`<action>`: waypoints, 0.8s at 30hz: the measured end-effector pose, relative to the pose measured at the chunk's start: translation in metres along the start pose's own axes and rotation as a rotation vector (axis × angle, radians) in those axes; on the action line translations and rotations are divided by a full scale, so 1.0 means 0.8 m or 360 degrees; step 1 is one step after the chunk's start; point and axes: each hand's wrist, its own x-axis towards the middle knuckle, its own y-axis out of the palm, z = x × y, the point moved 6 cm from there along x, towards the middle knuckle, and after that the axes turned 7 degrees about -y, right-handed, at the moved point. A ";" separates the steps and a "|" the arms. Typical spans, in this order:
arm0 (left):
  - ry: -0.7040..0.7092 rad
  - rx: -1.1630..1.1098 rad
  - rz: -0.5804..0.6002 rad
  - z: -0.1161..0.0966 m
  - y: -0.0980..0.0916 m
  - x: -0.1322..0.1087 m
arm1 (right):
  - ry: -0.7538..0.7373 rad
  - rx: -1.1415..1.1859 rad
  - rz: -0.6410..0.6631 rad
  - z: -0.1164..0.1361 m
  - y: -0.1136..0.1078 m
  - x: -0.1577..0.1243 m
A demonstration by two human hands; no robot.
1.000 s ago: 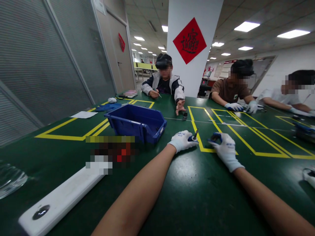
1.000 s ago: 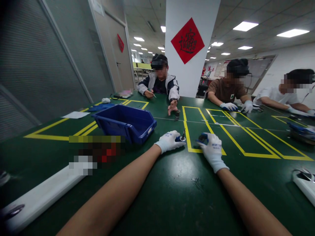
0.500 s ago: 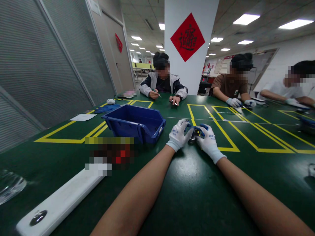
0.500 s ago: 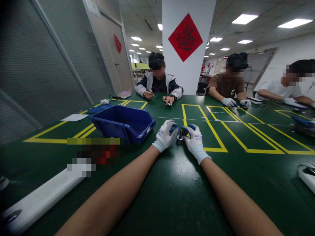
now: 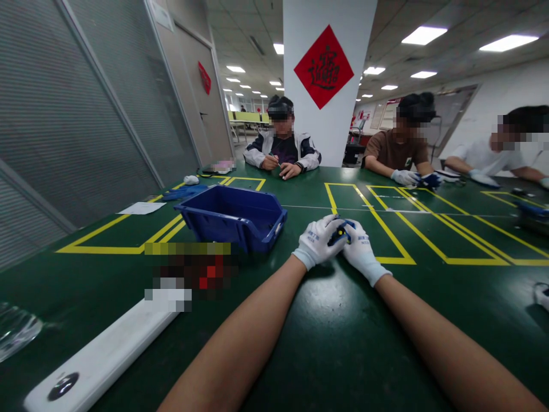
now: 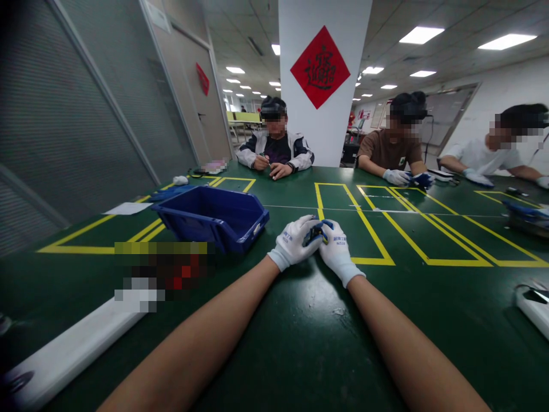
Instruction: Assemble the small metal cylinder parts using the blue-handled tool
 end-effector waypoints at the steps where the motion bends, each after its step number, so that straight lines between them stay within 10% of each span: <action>1: -0.0024 -0.0007 -0.0032 0.002 -0.002 0.000 | 0.0000 -0.0009 0.0007 0.000 0.000 0.000; 24: 0.0030 -0.0001 -0.0033 -0.006 -0.009 -0.001 | 0.0007 0.0012 0.0090 0.001 0.008 -0.002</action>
